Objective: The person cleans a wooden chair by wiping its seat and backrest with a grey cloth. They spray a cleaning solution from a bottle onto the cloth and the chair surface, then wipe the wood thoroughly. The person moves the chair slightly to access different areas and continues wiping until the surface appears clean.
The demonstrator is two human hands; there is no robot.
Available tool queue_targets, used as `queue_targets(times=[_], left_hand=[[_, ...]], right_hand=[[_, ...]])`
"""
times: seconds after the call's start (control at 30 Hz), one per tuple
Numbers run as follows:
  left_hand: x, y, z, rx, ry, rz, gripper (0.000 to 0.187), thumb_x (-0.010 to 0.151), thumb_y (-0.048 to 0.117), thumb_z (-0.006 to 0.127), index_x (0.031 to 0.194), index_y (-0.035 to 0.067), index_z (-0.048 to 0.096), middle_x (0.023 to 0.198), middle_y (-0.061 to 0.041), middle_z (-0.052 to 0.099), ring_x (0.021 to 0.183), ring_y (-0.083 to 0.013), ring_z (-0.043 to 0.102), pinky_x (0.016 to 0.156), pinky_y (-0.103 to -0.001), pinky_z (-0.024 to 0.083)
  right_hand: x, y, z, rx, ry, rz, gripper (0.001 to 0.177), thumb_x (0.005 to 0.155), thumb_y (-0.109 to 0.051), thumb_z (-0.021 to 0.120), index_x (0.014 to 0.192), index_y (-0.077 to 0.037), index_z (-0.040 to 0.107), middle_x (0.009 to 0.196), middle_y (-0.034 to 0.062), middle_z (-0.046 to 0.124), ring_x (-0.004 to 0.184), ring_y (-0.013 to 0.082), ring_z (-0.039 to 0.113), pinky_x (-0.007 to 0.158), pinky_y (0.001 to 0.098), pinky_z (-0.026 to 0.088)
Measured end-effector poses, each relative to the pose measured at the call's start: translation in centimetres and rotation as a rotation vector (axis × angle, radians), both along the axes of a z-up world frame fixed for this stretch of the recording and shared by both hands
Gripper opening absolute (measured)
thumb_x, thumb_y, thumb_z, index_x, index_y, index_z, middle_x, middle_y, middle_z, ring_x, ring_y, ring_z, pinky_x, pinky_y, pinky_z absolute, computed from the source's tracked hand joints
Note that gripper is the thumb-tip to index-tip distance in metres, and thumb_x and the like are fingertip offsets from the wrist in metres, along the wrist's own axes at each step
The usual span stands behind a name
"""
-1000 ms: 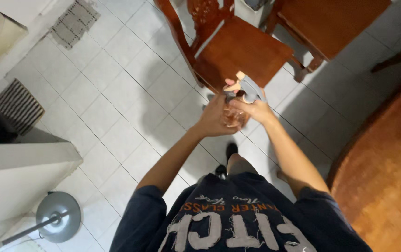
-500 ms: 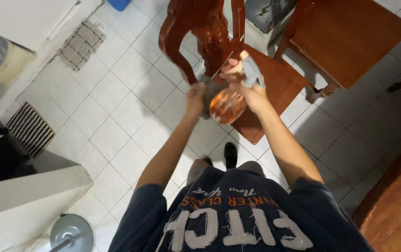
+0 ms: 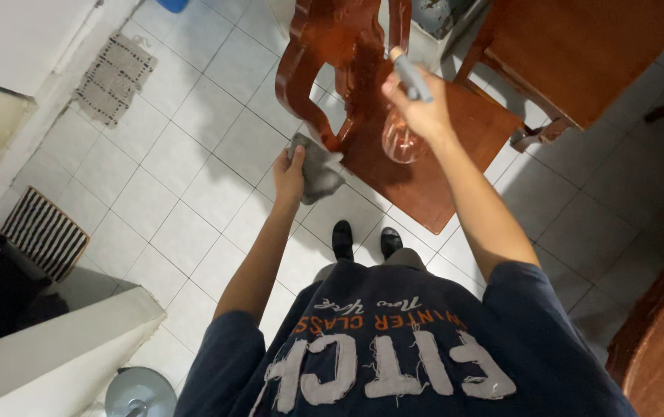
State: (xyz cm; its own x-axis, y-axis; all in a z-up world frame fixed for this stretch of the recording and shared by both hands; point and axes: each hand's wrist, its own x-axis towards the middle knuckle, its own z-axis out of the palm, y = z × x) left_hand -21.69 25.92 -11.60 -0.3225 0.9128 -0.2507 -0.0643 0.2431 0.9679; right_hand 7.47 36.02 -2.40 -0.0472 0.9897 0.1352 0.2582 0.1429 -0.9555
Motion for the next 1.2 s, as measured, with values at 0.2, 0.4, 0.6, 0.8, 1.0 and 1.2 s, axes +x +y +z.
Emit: queue_targets(times=[0.2, 0.4, 0.6, 0.8, 1.0, 1.2], left_hand=[[-0.3, 1.2, 0.8, 0.01, 0.022, -0.081, 0.035, 0.102, 0.032, 0.064, 0.107, -0.002, 0.066, 0.089, -0.003, 0.066, 0.08, -0.0102, 0.056, 0.072, -0.028, 0.047], [-0.3, 1.6, -0.1, 0.023, -0.047, -0.178, 0.032, 0.1, 0.032, 0.065, 0.104, 0.0, 0.064, 0.088, -0.002, 0.065, 0.078, -0.0086, 0.056, 0.069, -0.026, 0.048], [0.0, 2.2, -1.6, 0.024, 0.102, -0.261, 0.033, 0.101, 0.033, 0.065, 0.1, 0.0, 0.064, 0.085, -0.001, 0.064, 0.076, -0.0072, 0.055, 0.067, -0.026, 0.049], [0.9, 3.7, -2.7, -0.071, 0.278, -0.37, 0.033, 0.102, 0.033, 0.065, 0.1, 0.0, 0.065, 0.077, -0.001, 0.057, 0.07, -0.0096, 0.047, 0.061, -0.028, 0.042], [2.0, 6.3, -5.8, 0.051, 0.107, -0.369, 0.028, 0.101, 0.029, 0.066, 0.107, 0.002, 0.067, 0.088, 0.001, 0.066, 0.08, -0.007, 0.056, 0.072, -0.025, 0.048], [2.1, 7.5, -9.0, 0.044, 0.135, -0.407, 0.026, 0.102, 0.025, 0.066, 0.107, 0.0, 0.067, 0.09, 0.0, 0.065, 0.081, -0.007, 0.054, 0.074, -0.025, 0.048]], right_hand=[[-2.7, -2.2, -1.4, -0.084, 0.241, 0.045, 0.026, 0.092, -0.012, 0.078, 0.114, -0.003, 0.067, 0.104, 0.0001, 0.071, 0.085, 0.0073, 0.065, 0.075, 0.0251, 0.056], [-2.4, -3.3, -6.7, 0.001, 0.024, -0.152, 0.027, 0.092, -0.013, 0.081, 0.114, -0.001, 0.071, 0.098, 0.0045, 0.075, 0.089, 0.0113, 0.067, 0.084, 0.0286, 0.054], [-2.0, -5.2, -11.1, -0.209, 0.025, -0.271, 0.024, 0.089, -0.02, 0.083, 0.104, -0.004, 0.073, 0.09, 0.0019, 0.074, 0.082, 0.0112, 0.066, 0.078, 0.0284, 0.054], [-3.8, -7.7, -13.1, -0.343, -0.072, -0.302, 0.02, 0.089, -0.027, 0.08, 0.1, -0.01, 0.074, 0.082, 0.0046, 0.072, 0.075, 0.0146, 0.067, 0.072, 0.0322, 0.054], [-4.4, -10.7, -17.9, -0.521, -0.362, -0.234, 0.027, 0.088, -0.037, 0.078, 0.095, -0.011, 0.074, 0.086, 0.0137, 0.074, 0.084, 0.0348, 0.071, 0.077, 0.0443, 0.054], [-1.0, -12.6, -25.5, -0.584, -0.294, -0.523, 0.032, 0.083, -0.036, 0.079, 0.102, -0.011, 0.074, 0.087, 0.0172, 0.074, 0.085, 0.037, 0.072, 0.078, 0.046, 0.054]])
